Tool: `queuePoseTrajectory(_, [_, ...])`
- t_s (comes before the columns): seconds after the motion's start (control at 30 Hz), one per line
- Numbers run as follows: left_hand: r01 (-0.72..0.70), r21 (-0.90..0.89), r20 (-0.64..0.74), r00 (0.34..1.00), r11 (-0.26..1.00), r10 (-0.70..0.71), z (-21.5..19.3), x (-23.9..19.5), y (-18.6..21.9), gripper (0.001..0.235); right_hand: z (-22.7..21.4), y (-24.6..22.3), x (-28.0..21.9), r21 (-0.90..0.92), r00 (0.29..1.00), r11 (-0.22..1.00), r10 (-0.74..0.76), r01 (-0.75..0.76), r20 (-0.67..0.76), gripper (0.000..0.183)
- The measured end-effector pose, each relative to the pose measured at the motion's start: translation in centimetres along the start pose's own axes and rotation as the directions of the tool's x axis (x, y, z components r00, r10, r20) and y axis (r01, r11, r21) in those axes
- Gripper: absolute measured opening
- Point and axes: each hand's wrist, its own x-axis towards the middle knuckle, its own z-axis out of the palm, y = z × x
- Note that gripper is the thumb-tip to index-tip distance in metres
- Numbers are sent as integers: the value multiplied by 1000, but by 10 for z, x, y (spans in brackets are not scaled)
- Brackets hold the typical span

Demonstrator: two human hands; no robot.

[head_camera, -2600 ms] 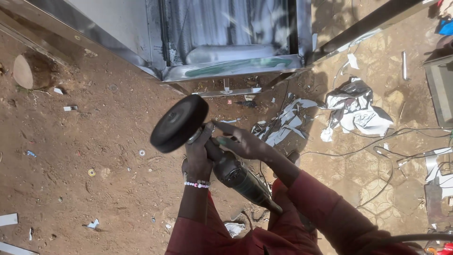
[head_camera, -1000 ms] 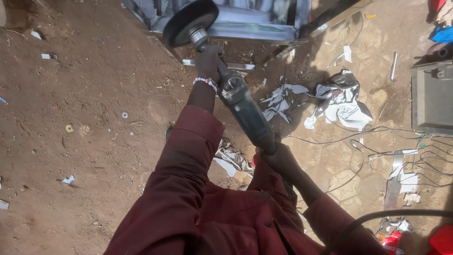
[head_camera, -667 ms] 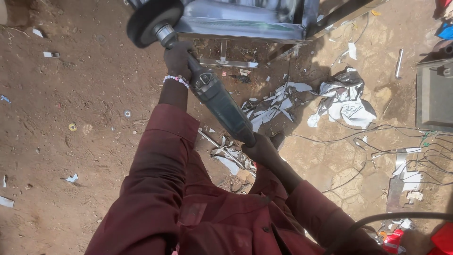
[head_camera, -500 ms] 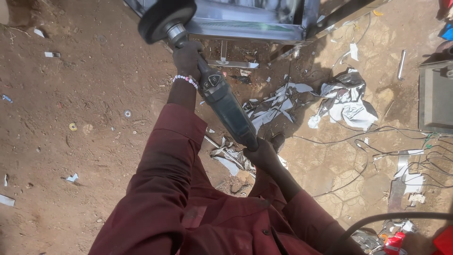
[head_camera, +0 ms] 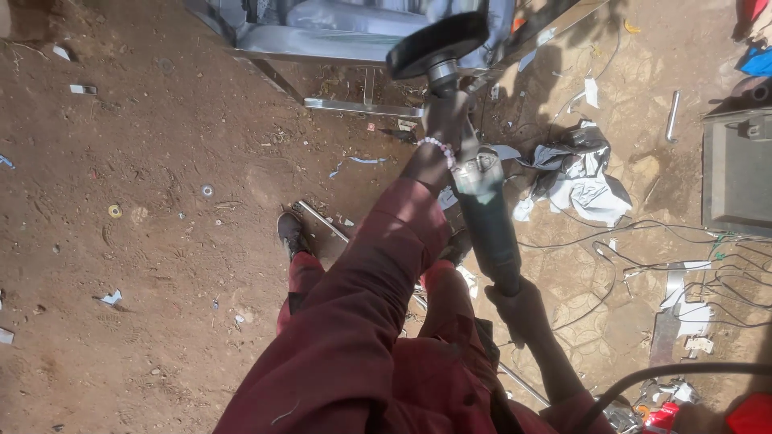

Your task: Polishing the surfaces of a metal frame using a power grinder with a buffing wheel

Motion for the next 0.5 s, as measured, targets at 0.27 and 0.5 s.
queuePoseTrajectory(0.27, [-83,-249,84,991,965,107,-11,71,-42,54,41,-4,11,135,998,991,-28,21,53,25])
queuePoseTrajectory(0.5, [-94,-424,-73,995,901,69,-208,100,-38,57,116,-112,-16,-50,951,984,-154,173,267,35])
